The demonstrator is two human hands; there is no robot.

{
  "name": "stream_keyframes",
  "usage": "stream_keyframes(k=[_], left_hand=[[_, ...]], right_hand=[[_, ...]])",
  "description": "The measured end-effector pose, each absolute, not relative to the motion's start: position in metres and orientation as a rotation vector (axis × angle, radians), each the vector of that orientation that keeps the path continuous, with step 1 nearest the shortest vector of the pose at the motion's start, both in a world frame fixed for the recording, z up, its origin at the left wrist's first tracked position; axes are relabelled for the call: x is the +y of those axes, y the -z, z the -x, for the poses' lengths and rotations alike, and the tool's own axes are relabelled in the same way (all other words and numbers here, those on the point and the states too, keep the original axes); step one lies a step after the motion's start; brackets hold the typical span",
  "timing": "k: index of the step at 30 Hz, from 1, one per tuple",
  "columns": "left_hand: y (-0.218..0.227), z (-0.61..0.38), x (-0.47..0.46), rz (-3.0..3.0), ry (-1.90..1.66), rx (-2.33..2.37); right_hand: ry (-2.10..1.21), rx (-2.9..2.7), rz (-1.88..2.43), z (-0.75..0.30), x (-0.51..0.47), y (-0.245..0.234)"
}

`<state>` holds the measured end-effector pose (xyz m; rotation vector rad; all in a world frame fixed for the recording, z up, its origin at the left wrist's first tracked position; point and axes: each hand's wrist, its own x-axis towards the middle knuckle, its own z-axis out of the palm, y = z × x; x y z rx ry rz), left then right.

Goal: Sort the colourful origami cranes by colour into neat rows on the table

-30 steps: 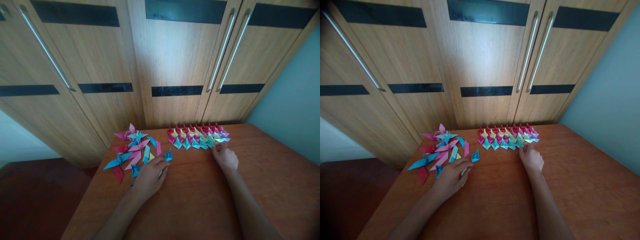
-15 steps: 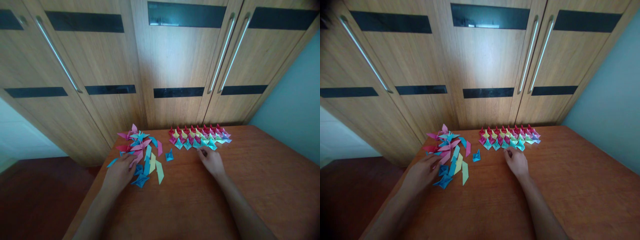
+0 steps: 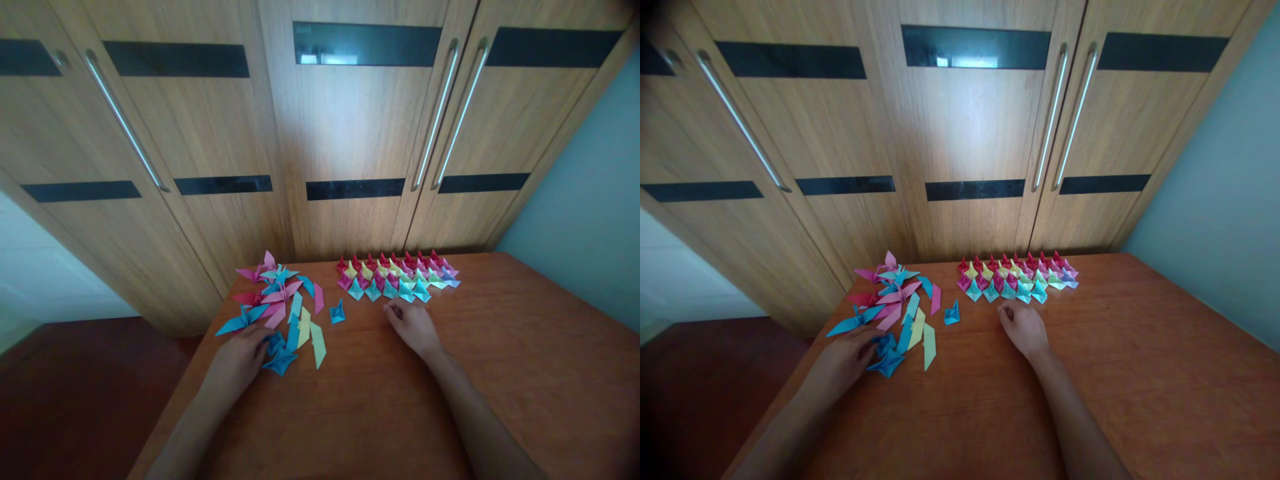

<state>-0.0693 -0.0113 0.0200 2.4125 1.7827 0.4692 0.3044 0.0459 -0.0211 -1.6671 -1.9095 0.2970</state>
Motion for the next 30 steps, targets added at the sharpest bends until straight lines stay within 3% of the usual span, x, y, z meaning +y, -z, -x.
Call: stream_keyframes(k=[13,21,26,30], left_hand=[[-0.010,0.078,-0.014,-2.396,-0.539,1.736],[-0.017,0.075,-0.016,-2.442,-0.832,1.871],[-0.038,0.050,-0.016,-2.458,-1.047,1.756],[-0.056,0.015,-0.011,-2.508,-0.969,1.534]], right_hand=[[-0.285,-1.974,1.690,-0.304,0.048,0.026],[-0.319,-1.946,1.648,-0.304,0.046,0.023],[-0.529,-1.836,1.435,-0.298,0.043,0.016],[-0.776,-1.733,1.189,-0.282,0.033,0.004]])
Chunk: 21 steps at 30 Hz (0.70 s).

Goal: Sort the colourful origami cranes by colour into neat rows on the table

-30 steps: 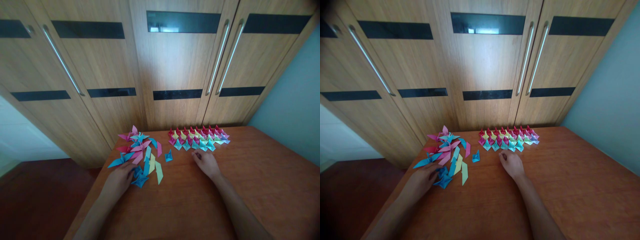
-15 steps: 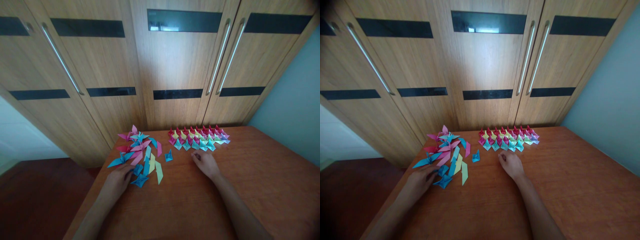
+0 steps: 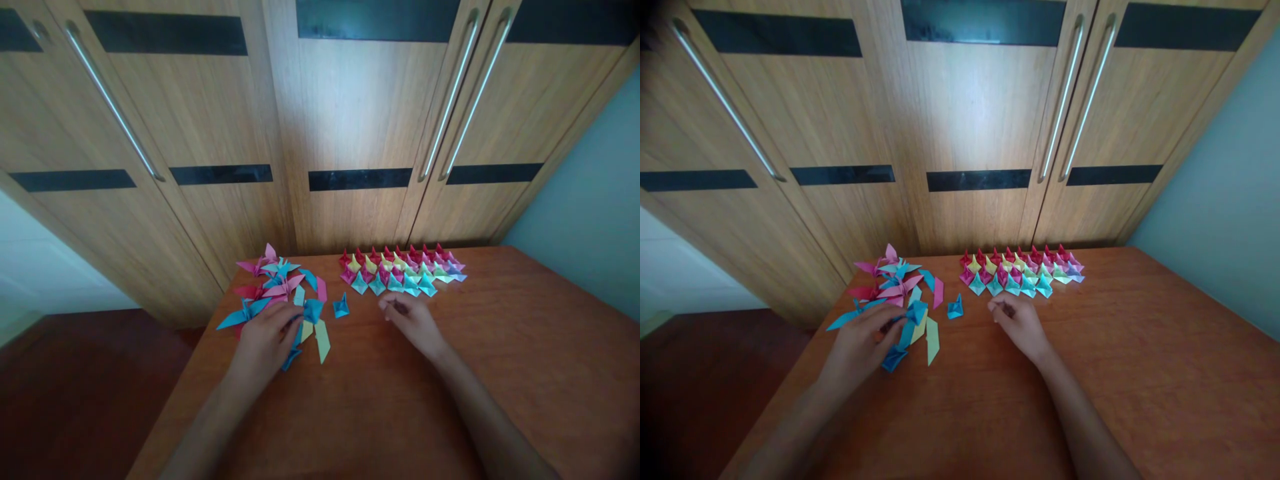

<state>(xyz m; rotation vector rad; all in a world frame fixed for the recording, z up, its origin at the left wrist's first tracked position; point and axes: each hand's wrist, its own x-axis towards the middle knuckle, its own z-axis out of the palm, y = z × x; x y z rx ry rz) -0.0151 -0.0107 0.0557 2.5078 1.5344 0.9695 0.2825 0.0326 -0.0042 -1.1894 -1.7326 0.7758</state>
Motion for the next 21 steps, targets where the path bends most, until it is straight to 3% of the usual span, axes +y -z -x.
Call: stream_keyframes(k=[9,21], left_hand=[[-0.049,-0.046,-0.002,-2.660,-0.554,1.310],[-0.031,-0.035,-0.003,-2.584,-0.663,1.266]], right_hand=[[-0.927,-1.765,1.034,-0.251,0.012,-0.002],[-0.649,-1.984,1.114,-0.245,0.010,0.000]])
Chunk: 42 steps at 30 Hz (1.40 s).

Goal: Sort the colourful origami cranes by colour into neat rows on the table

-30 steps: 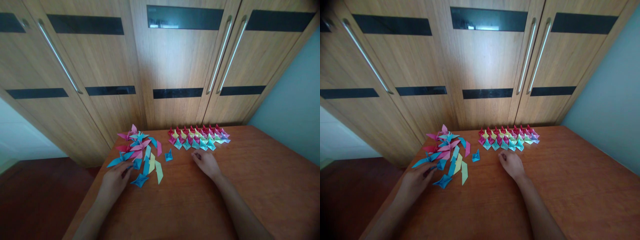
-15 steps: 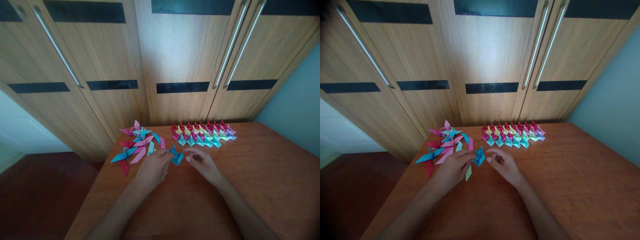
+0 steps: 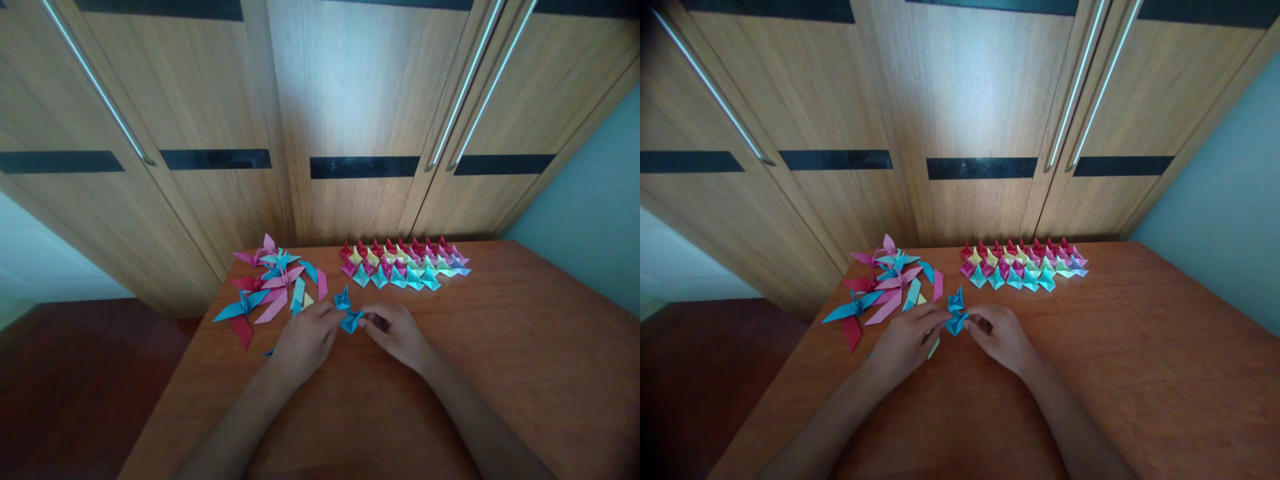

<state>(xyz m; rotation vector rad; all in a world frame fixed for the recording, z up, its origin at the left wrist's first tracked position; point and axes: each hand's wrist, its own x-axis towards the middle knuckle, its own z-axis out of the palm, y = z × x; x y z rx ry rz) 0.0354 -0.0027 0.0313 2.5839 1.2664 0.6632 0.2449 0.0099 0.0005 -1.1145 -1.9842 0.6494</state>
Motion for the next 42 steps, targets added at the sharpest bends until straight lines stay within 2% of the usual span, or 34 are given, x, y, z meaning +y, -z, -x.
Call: stream_keyframes(k=[10,15,21,26,31,42], left_hand=[[-0.029,-0.032,-0.001,-2.473,-0.912,1.321],[-0.029,-0.029,0.000,-2.487,-0.875,1.326],[-0.027,-0.031,-0.002,-2.494,-0.828,1.286],[-0.028,-0.032,-0.003,-2.495,-0.819,1.282],[-0.031,-0.032,-0.003,-2.486,-0.809,1.272],[-0.030,-0.031,-0.003,-2.505,-0.778,1.269]], right_hand=[[-0.599,-1.913,1.194,-0.259,0.016,-0.004],[-0.362,-1.745,1.317,-0.292,0.027,-0.008],[-0.055,-1.319,1.667,-0.371,0.041,-0.001],[0.148,-1.308,2.008,-0.416,0.046,0.014],[0.111,-1.459,2.341,-0.428,0.050,0.031],[0.064,-1.568,2.438,-0.424,0.061,0.037]])
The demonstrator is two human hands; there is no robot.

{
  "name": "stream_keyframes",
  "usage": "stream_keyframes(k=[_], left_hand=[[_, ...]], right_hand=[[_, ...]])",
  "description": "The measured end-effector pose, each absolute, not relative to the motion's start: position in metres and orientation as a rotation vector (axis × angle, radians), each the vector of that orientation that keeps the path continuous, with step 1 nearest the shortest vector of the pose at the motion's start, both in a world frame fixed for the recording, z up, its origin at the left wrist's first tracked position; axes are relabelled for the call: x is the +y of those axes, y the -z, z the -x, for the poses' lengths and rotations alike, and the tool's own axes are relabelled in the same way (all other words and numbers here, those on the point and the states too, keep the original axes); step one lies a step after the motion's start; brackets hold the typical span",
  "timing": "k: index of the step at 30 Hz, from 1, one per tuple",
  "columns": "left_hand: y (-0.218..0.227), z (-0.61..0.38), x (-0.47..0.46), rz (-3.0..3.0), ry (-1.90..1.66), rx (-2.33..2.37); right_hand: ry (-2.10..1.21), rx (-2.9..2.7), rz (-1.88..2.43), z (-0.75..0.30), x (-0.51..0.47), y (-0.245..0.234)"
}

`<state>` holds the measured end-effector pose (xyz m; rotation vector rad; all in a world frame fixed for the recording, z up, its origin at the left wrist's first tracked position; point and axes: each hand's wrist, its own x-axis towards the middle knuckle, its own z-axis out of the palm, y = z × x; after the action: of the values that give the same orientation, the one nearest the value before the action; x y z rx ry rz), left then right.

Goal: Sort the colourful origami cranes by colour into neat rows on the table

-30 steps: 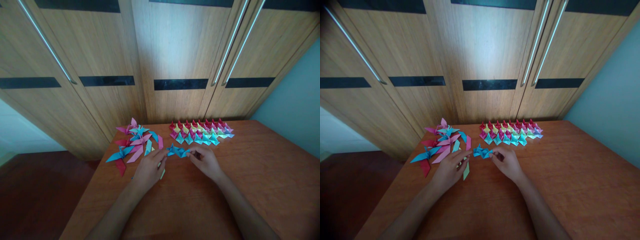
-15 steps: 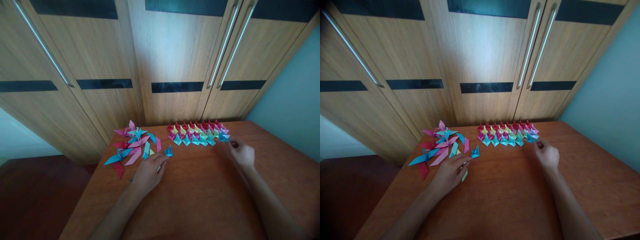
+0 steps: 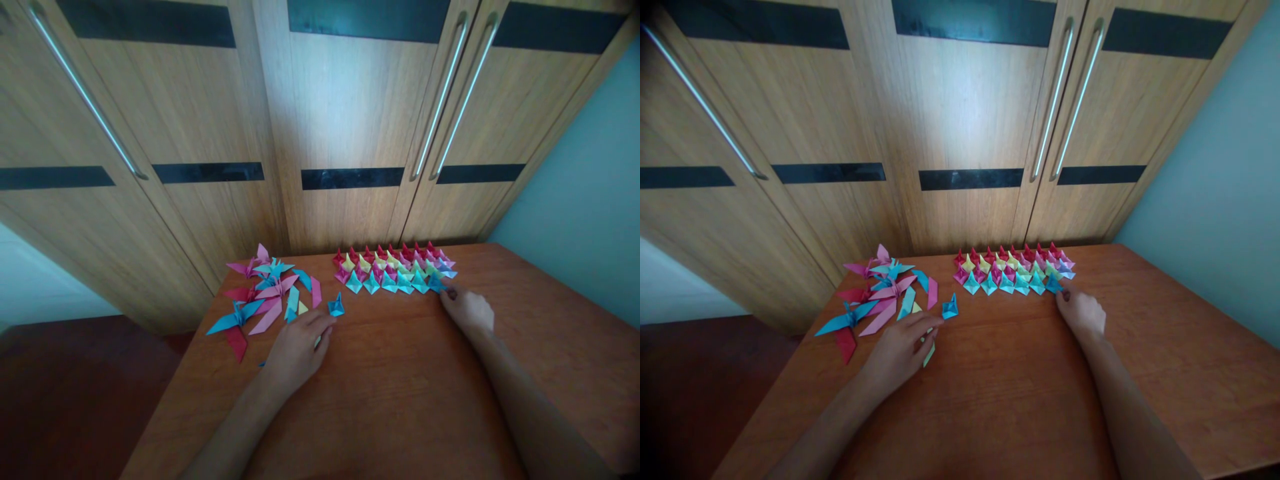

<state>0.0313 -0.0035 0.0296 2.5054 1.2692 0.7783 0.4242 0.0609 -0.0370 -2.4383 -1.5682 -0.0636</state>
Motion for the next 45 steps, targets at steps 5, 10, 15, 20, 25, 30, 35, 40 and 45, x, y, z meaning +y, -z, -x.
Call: stream_keyframes(k=[5,10,15,20,25,30,35,40,45], left_hand=[[-0.032,-0.031,-0.004,-2.528,-0.713,1.282],[-0.033,-0.031,-0.005,-2.537,-0.707,1.290],[-0.033,-0.024,0.000,-2.527,-0.690,1.405],[-0.038,0.000,0.013,-2.501,-0.693,1.679],[-0.041,0.020,0.021,-2.434,-0.613,1.869],[-0.039,0.021,0.022,-2.448,-0.566,1.827],[-0.041,0.020,0.013,-2.450,-0.560,1.676],[-0.036,0.048,-0.018,-2.390,-0.586,1.684],[-0.017,0.081,-0.050,-2.424,-0.636,1.721]], right_hand=[[0.031,-1.575,2.447,-0.421,0.061,0.034],[0.039,-1.570,2.425,-0.421,0.060,0.035],[0.075,-1.529,2.365,-0.423,0.055,0.036],[0.099,-1.474,2.196,-0.405,0.048,0.020],[-0.150,-1.593,1.826,-0.352,0.043,-0.001],[-0.397,-1.785,1.566,-0.295,0.039,0.007],[-0.501,-1.937,1.571,-0.274,0.032,0.028],[-0.530,-1.968,1.568,-0.275,0.028,0.033],[-0.532,-1.984,1.564,-0.275,0.027,0.030]])
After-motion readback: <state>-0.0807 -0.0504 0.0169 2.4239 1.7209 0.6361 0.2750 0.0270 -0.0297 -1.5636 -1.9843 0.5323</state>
